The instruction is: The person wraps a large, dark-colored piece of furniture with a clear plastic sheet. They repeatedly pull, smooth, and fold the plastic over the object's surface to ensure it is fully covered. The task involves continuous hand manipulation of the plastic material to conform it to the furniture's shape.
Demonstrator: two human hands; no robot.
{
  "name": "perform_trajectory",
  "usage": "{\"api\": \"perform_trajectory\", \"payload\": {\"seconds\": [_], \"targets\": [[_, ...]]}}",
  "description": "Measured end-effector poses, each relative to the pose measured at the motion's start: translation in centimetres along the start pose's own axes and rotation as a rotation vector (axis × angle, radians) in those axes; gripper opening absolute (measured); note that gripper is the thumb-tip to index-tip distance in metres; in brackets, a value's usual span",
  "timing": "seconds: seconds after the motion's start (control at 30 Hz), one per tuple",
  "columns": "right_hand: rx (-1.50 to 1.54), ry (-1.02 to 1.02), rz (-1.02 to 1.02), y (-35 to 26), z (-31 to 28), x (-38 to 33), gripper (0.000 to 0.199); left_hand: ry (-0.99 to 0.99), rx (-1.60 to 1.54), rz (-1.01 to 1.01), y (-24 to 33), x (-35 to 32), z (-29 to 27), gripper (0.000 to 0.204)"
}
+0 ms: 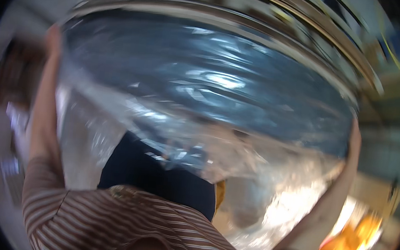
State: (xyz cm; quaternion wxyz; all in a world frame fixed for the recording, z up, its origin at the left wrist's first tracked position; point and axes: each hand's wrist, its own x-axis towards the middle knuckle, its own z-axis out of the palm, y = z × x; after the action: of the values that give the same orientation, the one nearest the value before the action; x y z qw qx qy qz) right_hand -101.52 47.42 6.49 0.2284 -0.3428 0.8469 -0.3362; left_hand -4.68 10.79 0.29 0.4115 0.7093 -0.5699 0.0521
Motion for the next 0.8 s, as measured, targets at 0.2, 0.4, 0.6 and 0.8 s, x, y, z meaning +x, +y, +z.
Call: {"api": "perform_trajectory", "payload": {"seconds": [0.2,0.4,0.6,0.8], "targets": [[-1.103,0.393,-0.664,-15.1,6.7,-2.3,0.033,0.119,-0.577,0.013,-1.2,1.1,-2.5,0.021],[0.141,-0.596,-0.726,-31.6,27.7,-18.8,0.036,-0.129,-1.061,-0.284,1.8,-0.3,-1.4,0.008],[0.857,-1.321,-0.436,-43.0,48.3,-27.9,0.052,-0.145,-0.768,-0.302,5.2,-1.2,-1.7,0.015],[0.491,-1.473,-0.506,-44.4,52.7,-32.3,0.044,0.400,-0.781,-0.154,4.0,-1.9,-2.0,0.008]]}}
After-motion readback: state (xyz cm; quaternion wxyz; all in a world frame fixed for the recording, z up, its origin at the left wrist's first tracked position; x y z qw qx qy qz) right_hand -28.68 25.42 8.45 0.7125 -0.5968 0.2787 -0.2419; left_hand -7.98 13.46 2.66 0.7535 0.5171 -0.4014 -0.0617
